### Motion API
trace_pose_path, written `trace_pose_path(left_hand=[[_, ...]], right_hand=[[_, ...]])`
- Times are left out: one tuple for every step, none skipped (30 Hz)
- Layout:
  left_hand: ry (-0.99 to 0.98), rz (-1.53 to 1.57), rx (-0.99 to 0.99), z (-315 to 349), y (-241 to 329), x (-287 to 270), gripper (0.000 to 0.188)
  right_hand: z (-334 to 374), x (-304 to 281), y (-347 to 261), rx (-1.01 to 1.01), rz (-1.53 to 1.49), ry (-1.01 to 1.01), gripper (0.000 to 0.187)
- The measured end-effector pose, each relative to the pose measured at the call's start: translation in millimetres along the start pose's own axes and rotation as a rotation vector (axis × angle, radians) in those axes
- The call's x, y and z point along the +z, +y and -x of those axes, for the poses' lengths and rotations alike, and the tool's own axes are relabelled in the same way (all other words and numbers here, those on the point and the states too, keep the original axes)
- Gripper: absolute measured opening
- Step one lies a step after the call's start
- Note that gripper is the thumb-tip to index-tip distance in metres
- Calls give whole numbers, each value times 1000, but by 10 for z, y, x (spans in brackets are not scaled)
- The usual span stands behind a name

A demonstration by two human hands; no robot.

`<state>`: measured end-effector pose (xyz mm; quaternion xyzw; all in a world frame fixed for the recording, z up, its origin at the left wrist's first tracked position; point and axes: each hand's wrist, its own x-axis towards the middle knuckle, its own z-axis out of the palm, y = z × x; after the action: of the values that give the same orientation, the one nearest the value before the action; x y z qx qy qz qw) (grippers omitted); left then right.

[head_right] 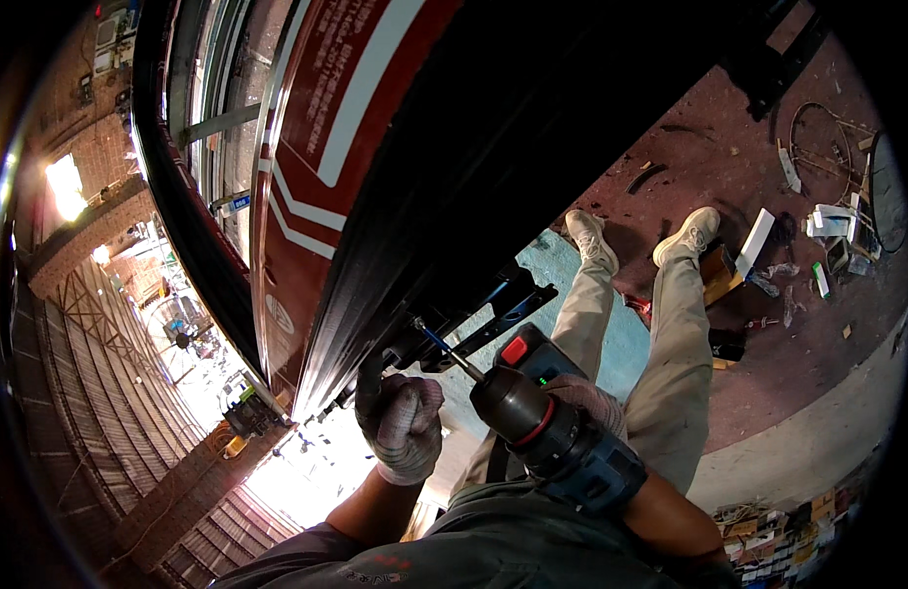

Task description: The person uses a cordless drill to fasten screws into a red window frame, securing black brackets along its length. They repeatedly position the drill, drive screws, and reposition the frame to access different attachment points.

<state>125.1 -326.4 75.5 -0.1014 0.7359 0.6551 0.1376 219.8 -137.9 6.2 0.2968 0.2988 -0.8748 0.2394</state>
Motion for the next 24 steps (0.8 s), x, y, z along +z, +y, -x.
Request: trace_pose_path(left_hand=[[29,75,-33,0,7,27,35],[61,151,-63,0,16,54,32],[70,85,-18,10,-1,52,32],[72,72,-4,0,3,74,32],[74,59,10,-15,14,102,33],[72,101,-4,-48,55,162,36],[72,142,-19,-61,81,190,38],[71,161,-30,-59,79,183,41],[70,180,-42,-55,74,171,44],[69,200,-54,-52,72,165,46],[64,175,-44,-55,74,169,46],[60,150,-35,-60,79,176,46],[56,126,-26,-61,81,181,46],[67,112,-19,-50,73,176,48],[75,98,-11,-35,59,169,51],[83,84,-3,-22,46,168,53],[70,90,-23,-14,64,197,57],[58,97,-43,-3,101,251,61],[46,103,-63,11,113,289,66],[35,99,-54,39,99,314,68],[25,95,-44,83,83,338,71],[15,91,-35,118,81,344,74],[17,86,-60,137,97,346,78],[-3,82,-65,126,119,357,78]], right_hand=[[-23,-21,18,-12,-33,-30,37],[-39,-48,36,-23,-66,-60,37],[-50,-76,53,-35,-100,-90,38],[-58,-104,68,-47,-135,-119,39],[-60,-122,84,-48,-135,-126,39],[-63,-139,98,-51,-135,-133,40],[-55,-144,118,-41,-100,-121,41],[-43,-148,132,-32,-65,-107,42],[-26,-152,148,-24,-30,-94,43],[-6,-156,170,-15,5,-80,44],[28,-167,236,-158,248,-22,45],[61,-178,297,-286,499,71,46],[129,-190,447,-564,957,213,46],[120,-177,406,-614,1064,211,46],[85,-108,277,-669,1170,218,47],[15,-103,60,-493,923,85,46],[-1,-68,-45,-409,789,33,45],[-16,-31,-146,-323,656,-4,43],[2,-11,-148,-329,636,37,41],[20,1,-162,-335,613,77,38],[15,-5,-227,-346,715,22,39],[-11,-19,-323,-356,816,-35,41],[-26,-30,-372,-367,918,-91,43],[-10,-80,-206,-395,845,-77,45]])
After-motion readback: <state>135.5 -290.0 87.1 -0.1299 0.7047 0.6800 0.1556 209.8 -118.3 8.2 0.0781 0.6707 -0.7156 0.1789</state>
